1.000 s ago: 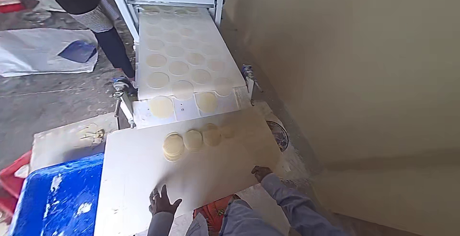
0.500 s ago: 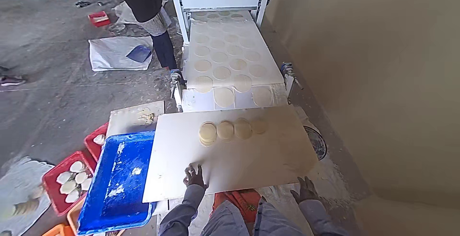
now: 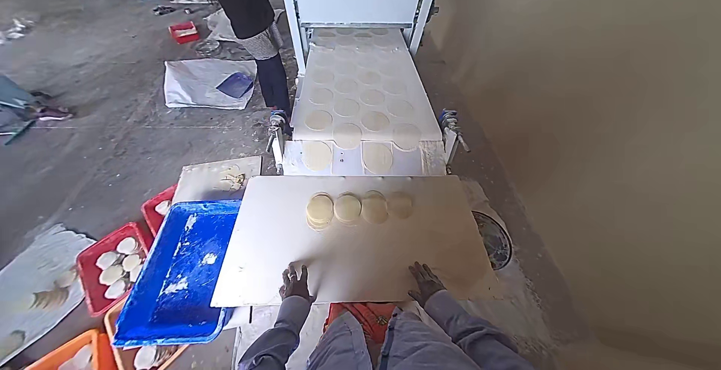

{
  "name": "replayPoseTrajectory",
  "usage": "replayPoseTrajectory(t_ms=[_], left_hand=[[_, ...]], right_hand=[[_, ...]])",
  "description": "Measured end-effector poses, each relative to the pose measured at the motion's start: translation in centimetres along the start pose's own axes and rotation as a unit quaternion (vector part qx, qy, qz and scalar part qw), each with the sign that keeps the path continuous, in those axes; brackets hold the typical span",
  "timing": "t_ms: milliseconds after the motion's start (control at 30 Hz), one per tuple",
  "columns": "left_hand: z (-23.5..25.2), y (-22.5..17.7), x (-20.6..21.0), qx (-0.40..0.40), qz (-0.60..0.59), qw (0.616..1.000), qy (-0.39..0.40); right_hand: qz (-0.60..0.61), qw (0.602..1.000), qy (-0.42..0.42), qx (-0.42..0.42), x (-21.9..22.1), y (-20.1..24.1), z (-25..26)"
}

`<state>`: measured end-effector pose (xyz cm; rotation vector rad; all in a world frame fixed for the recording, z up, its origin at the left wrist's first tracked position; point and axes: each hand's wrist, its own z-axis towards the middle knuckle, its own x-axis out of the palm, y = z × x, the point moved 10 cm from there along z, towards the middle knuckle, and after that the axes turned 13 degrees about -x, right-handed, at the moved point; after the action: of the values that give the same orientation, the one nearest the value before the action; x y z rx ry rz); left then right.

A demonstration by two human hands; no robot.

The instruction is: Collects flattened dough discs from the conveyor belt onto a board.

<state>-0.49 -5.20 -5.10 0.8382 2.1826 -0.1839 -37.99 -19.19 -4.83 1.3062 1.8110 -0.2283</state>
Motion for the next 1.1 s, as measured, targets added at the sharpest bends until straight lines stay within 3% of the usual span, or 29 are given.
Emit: replayPoseTrajectory(t_ms=[433, 1100], left_hand=[[0.0, -0.3, -0.5, -0.033, -0.044, 0.998, 0.017], [0.4, -0.4, -0.3, -0.031, -0.024, 0.999, 0.017]], right_hand=[[-0.035, 0.996, 0.019, -0.077, 0.2, -0.9, 0.4], [-0.011, 0.999, -0.009, -0.032, 0.6, -0.9, 0.6]])
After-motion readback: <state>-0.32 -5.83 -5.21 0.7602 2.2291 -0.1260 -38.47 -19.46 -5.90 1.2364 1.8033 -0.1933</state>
